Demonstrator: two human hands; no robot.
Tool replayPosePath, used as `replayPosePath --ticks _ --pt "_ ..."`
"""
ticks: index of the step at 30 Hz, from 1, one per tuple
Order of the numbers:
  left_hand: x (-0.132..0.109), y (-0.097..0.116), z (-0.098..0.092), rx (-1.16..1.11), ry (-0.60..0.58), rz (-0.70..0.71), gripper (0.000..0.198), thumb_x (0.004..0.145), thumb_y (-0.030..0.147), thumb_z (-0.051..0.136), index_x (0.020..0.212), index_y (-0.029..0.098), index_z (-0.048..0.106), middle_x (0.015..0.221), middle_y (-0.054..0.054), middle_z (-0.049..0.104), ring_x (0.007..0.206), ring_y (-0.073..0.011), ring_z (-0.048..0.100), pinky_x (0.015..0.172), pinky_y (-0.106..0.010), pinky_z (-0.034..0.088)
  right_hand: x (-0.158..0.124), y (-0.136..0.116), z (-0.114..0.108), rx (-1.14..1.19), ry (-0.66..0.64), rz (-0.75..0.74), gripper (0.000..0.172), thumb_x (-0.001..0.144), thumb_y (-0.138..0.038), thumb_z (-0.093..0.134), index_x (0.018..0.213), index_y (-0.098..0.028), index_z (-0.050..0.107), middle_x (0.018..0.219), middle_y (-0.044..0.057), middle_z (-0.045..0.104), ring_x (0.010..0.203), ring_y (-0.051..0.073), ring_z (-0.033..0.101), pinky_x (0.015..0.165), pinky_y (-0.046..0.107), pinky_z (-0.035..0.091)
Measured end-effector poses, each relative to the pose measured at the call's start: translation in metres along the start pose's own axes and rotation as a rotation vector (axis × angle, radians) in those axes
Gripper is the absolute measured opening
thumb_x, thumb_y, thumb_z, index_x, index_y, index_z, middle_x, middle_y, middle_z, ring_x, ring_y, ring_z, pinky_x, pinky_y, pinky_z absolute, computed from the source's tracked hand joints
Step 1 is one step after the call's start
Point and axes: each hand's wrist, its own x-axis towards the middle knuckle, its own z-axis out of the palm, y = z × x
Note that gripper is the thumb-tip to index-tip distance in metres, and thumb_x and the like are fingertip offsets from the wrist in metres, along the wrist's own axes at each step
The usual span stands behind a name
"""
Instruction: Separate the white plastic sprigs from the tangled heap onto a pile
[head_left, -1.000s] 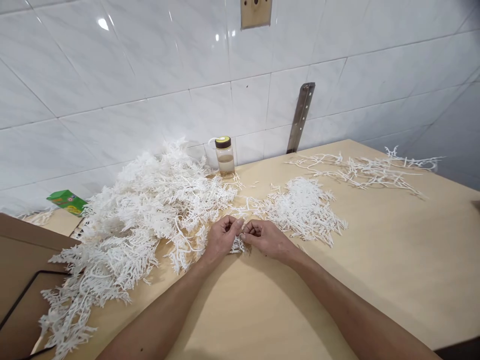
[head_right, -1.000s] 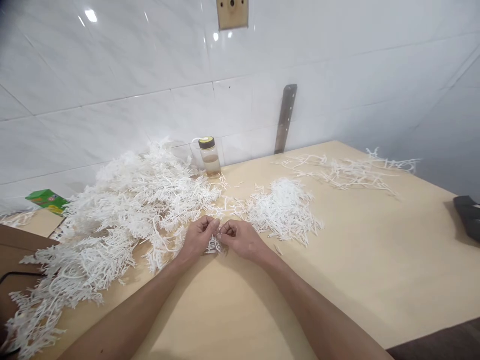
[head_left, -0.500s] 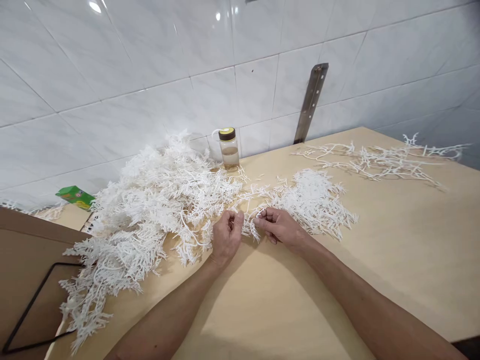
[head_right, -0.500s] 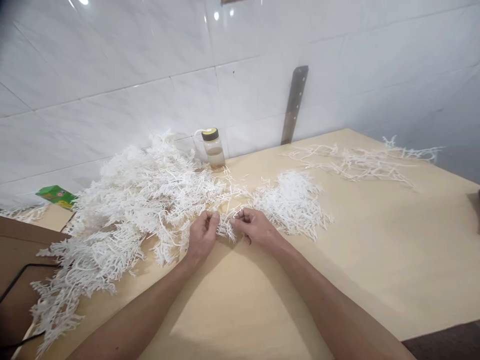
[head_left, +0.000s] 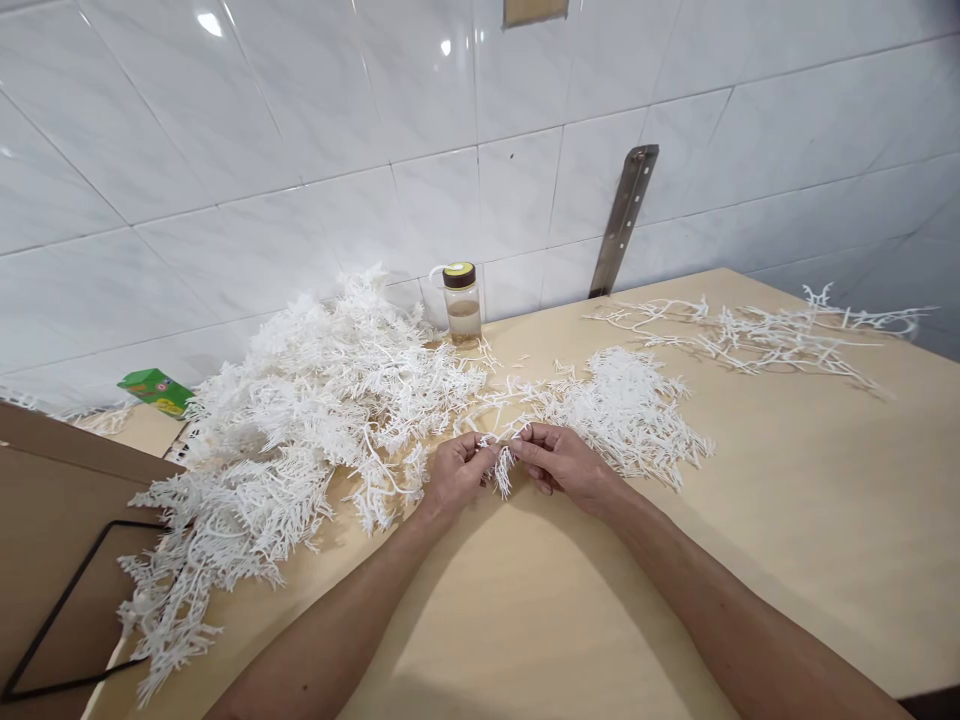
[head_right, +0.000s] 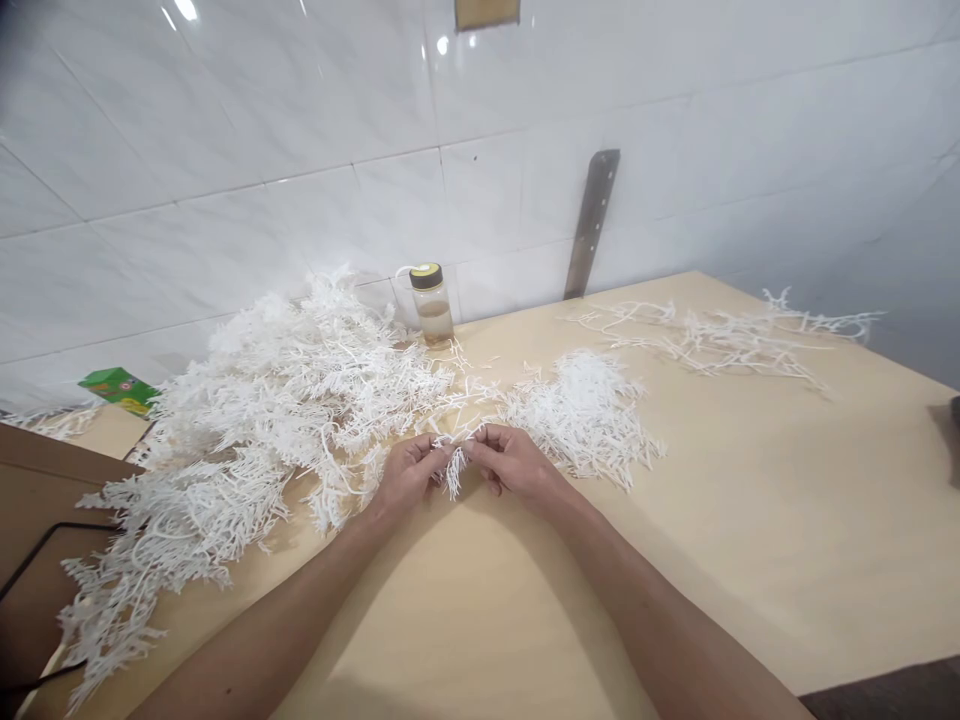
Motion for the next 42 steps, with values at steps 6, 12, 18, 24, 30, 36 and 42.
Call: replayPosePath --ticks 6,12,18,24,30,36,42 --pt "0.000 0.004 -0.001 -0.059 -0.070 -0.051 0.040 0.073 0.051 0.074 0.081 0.013 0.065 0.067 -0.001 0.059 0.058 -0.0107 0.053 0.052 -0.021 0.041 0.000 0.001 0.000 0.005 0.002 -0.020 0.033 0.084 -0.051 0.068 0.082 -0.018 0.061 0.055 -0.005 0.050 0.044 0.008 0.044 0.041 0.021 0.036" --pt "0.003 0.002 -0.005 0.024 -0.114 -0.043 0.045 0.071 0.055 0.075 0.081 0.012 0.066 0.063 0.000 0.058 0.054 -0.0097 0.053 0.051 -0.021 0.043 0.001 0.003 -0.002 -0.035 0.009 -0.008 0.036 0.083 -0.053 0.068 0.081 -0.018 0.061 0.053 -0.005 0.051 0.041 0.007 0.044 0.041 0.021 0.035" --pt "0.006 0.002 -0.010 0.005 -0.184 -0.047 0.046 0.071 0.056 0.075 0.078 0.013 0.061 0.060 0.000 0.058 0.049 -0.0098 0.053 0.047 -0.021 0.042 0.000 0.000 -0.001 -0.017 -0.025 -0.006 0.037 0.082 -0.054 0.068 0.080 -0.018 0.061 0.056 -0.004 0.052 0.044 0.008 0.046 0.043 0.022 0.036" --pt "0.008 -0.003 -0.012 0.086 -0.189 -0.067 0.043 0.074 0.054 0.072 0.088 0.014 0.063 0.063 0.002 0.058 0.047 -0.0090 0.053 0.045 -0.021 0.045 0.000 0.001 -0.003 0.001 -0.015 0.012 0.035 0.083 -0.052 0.068 0.083 -0.018 0.063 0.058 -0.005 0.052 0.043 0.007 0.044 0.043 0.022 0.034" --pt "0.007 -0.006 -0.010 0.163 -0.141 -0.036 0.037 0.076 0.050 0.071 0.084 0.015 0.063 0.060 0.002 0.059 0.046 -0.0094 0.055 0.044 -0.020 0.047 0.001 0.002 -0.001 0.006 0.027 -0.021 0.033 0.080 -0.048 0.072 0.091 -0.017 0.066 0.063 -0.004 0.056 0.044 0.007 0.044 0.042 0.022 0.034" --pt "0.006 -0.007 -0.008 0.159 -0.065 -0.003 0.038 0.078 0.053 0.069 0.085 0.015 0.066 0.055 0.004 0.054 0.043 -0.0080 0.049 0.040 -0.019 0.043 0.001 0.003 0.001 -0.153 0.045 -0.018 0.033 0.086 -0.050 0.063 0.090 -0.017 0.067 0.054 -0.004 0.053 0.041 0.009 0.046 0.042 0.023 0.035" --pt "0.005 -0.003 -0.009 0.182 -0.097 -0.041 0.041 0.074 0.055 0.071 0.081 0.015 0.064 0.053 0.005 0.051 0.040 -0.0071 0.046 0.038 -0.019 0.039 0.001 0.005 0.003 -0.166 0.089 -0.030 0.029 0.086 -0.047 0.062 0.083 -0.018 0.064 0.053 -0.005 0.053 0.040 0.009 0.046 0.042 0.022 0.036"
